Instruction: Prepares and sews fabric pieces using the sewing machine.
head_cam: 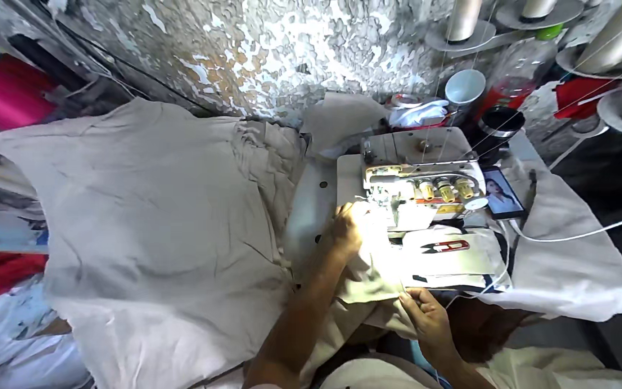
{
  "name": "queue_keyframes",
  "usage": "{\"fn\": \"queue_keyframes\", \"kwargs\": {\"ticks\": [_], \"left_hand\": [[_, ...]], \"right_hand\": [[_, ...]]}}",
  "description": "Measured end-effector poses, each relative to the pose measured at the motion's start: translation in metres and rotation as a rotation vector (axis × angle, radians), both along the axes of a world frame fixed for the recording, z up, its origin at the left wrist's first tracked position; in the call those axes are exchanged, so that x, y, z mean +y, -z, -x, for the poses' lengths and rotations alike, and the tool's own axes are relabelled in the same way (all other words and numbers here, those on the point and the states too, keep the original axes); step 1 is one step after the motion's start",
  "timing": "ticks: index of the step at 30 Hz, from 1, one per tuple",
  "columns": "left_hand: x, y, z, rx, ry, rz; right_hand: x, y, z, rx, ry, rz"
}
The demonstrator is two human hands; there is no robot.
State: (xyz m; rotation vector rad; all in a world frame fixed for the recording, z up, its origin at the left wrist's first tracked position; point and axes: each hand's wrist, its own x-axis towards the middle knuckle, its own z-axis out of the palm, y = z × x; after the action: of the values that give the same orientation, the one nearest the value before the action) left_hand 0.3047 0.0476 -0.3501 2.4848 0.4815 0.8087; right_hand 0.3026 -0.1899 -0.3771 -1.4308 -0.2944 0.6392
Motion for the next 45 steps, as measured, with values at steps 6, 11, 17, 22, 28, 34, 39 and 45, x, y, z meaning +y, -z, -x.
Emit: {"fn": "queue_keyframes", "kwargs": {"ticks": [6, 11, 17, 22, 28, 34, 39, 45], "left_hand": [[-0.014, 0.007, 0.003, -0.042, -0.067, -0.263], [-0.050, 0.006, 0.021, 0.180, -0.128, -0.261], [-0.048, 0.006, 0.018, 0.208, -0.182, -0.244], [-0.050, -0.001, 0.012, 0.236, -0.207, -0.216], [-0.052, 0.000, 0.010, 0.257, -0.197, -0.220], [-0.070, 0.000, 0.014, 0.238, -0.214, -0.314], [-0.057, -0.001, 0.013, 0.272, -0.201, -0.101], [-0.031, -0.012, 0.013, 0.341, -0.103, 0.143]], "right_hand": [[-0.002, -0.004, 0.000, 0.026, 0.003, -0.026], [-0.003, -0.013, -0.012, 0.016, 0.010, -0.020], [0.002, -0.024, -0.025, 0.024, 0.036, 0.011], [0.006, -0.032, -0.032, 0.042, 0.051, 0.012], [0.004, -0.034, -0.033, 0.024, 0.069, 0.052], [0.006, -0.031, -0.024, -0.070, 0.082, 0.050], [0.016, -0.028, -0.017, -0.061, 0.052, 0.009], [0.034, -0.022, -0.015, -0.039, 0.046, -0.041]]}}
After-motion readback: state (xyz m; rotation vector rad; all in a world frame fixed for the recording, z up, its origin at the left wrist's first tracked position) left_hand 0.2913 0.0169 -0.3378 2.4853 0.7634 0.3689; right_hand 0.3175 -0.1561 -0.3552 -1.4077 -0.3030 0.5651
